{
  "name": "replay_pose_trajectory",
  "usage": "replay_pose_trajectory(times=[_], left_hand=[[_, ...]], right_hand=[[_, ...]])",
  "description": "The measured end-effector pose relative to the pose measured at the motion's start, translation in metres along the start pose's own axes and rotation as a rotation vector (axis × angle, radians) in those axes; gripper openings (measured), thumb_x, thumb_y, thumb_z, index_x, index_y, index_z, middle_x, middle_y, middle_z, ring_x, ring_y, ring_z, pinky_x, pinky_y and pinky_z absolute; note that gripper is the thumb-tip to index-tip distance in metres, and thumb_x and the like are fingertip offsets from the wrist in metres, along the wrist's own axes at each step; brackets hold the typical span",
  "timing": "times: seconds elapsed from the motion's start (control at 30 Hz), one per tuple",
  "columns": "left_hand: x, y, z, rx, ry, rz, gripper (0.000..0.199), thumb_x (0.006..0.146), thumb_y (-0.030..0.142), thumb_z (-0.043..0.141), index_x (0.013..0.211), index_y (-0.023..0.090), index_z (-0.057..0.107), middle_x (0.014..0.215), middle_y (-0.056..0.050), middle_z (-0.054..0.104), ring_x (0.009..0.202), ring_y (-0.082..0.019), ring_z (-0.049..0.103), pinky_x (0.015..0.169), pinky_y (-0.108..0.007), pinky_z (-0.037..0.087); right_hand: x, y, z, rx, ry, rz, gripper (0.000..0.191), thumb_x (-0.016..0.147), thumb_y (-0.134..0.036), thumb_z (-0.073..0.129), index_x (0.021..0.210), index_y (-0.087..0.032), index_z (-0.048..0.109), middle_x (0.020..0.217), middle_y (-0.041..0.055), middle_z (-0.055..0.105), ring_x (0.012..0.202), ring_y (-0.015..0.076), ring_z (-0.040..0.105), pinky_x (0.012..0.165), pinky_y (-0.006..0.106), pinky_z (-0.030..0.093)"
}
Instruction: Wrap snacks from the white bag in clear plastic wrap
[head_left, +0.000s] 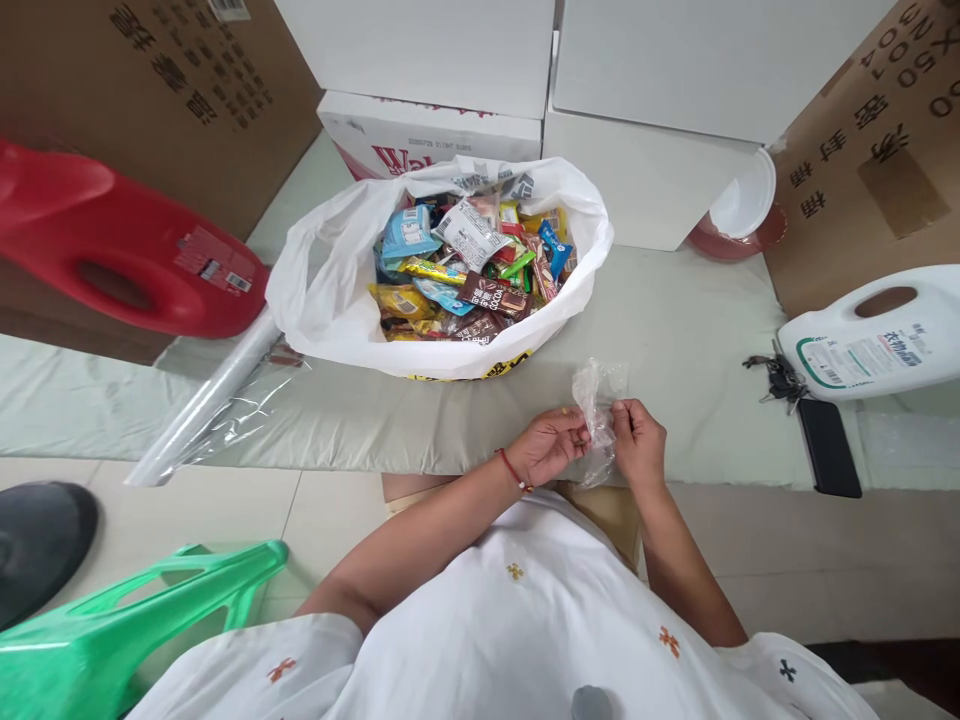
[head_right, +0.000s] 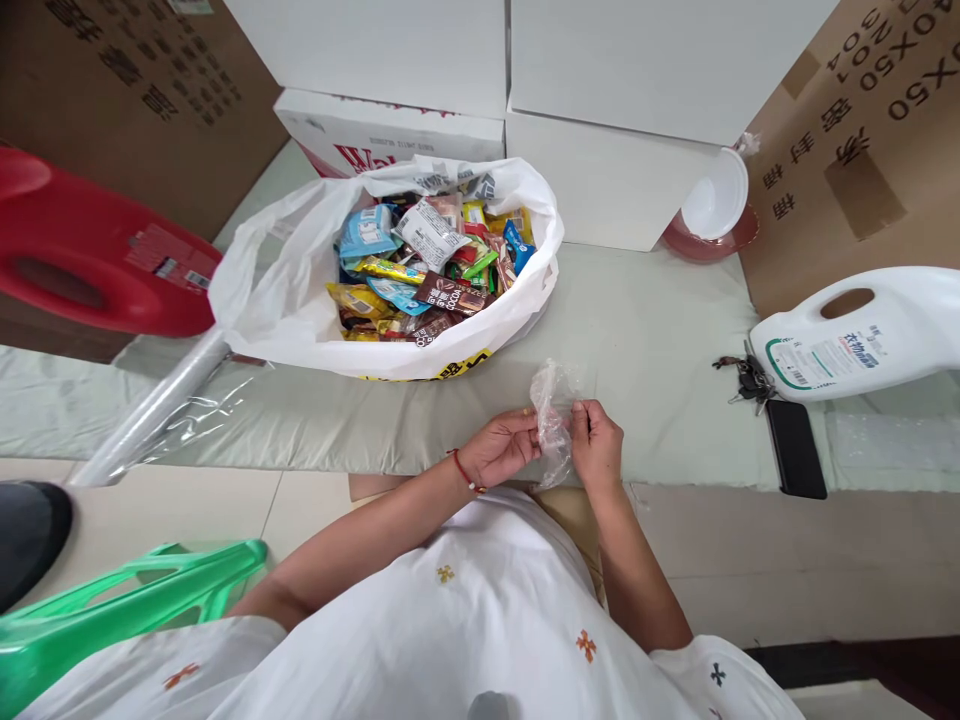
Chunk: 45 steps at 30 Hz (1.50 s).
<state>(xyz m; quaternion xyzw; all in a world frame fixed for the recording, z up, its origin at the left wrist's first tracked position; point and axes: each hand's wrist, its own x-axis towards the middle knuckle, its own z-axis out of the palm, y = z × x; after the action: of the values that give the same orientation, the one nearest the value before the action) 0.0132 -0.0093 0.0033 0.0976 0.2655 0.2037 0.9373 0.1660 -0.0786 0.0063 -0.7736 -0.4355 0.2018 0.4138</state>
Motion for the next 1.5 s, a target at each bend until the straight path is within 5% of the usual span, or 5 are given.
replay_pose_trajectory(times=[0.4, 0.83, 1.07, 1.23, 1.5], left_hand=[[-0.002, -0.005, 0.007, 0.303, 0.040, -0.025, 0.047, 0.067, 0.049, 0.094, 0.088, 0.017, 0.067, 0.086, -0.003, 0.067, 0.077, -0.014, 0.061, 0.072, -0.027, 0.046], [-0.002, -0.003, -0.008, 0.667, 0.350, 0.484, 0.036, 0.081, 0.047, 0.075, 0.073, 0.020, 0.054, 0.059, 0.007, 0.042, 0.058, -0.010, 0.033, 0.057, -0.026, 0.025], [-0.014, 0.004, -0.018, 0.660, 0.378, 0.451, 0.038, 0.086, 0.050, 0.074, 0.076, 0.022, 0.052, 0.054, 0.008, 0.043, 0.052, -0.009, 0.031, 0.053, -0.025, 0.024], [-0.014, 0.003, -0.022, 0.717, 0.410, 0.477, 0.029, 0.093, 0.042, 0.063, 0.078, 0.022, 0.049, 0.055, 0.007, 0.044, 0.051, -0.010, 0.036, 0.053, -0.024, 0.030], [-0.004, 0.010, 0.005, 0.594, 0.510, 0.221, 0.011, 0.095, 0.031, 0.054, 0.097, 0.021, 0.054, 0.108, -0.005, 0.067, 0.047, -0.006, 0.046, 0.045, -0.023, 0.026]], right_hand=[[0.002, 0.005, 0.000, -0.086, 0.024, -0.020, 0.041, 0.100, -0.055, 0.046, 0.081, -0.022, 0.061, 0.060, -0.0033, 0.052, 0.058, 0.0146, 0.044, 0.060, 0.027, 0.035], [0.008, 0.014, -0.006, 0.052, 0.019, 0.099, 0.040, 0.097, -0.056, 0.051, 0.080, -0.021, 0.061, 0.060, -0.0060, 0.043, 0.059, 0.0134, 0.039, 0.060, 0.027, 0.035], [0.010, 0.019, 0.003, 0.299, 0.007, 0.177, 0.040, 0.093, -0.060, 0.058, 0.082, -0.022, 0.062, 0.062, -0.0059, 0.044, 0.058, 0.0124, 0.039, 0.055, 0.026, 0.035], [0.017, 0.008, 0.007, 0.624, 0.129, 0.339, 0.043, 0.085, -0.064, 0.069, 0.084, -0.023, 0.056, 0.084, -0.0014, 0.062, 0.070, 0.0132, 0.060, 0.058, 0.026, 0.050], [0.023, -0.004, 0.013, 0.788, 0.140, 0.501, 0.039, 0.079, -0.052, 0.076, 0.080, -0.024, 0.049, 0.061, -0.0093, 0.048, 0.041, 0.0042, 0.034, 0.035, 0.018, 0.024]])
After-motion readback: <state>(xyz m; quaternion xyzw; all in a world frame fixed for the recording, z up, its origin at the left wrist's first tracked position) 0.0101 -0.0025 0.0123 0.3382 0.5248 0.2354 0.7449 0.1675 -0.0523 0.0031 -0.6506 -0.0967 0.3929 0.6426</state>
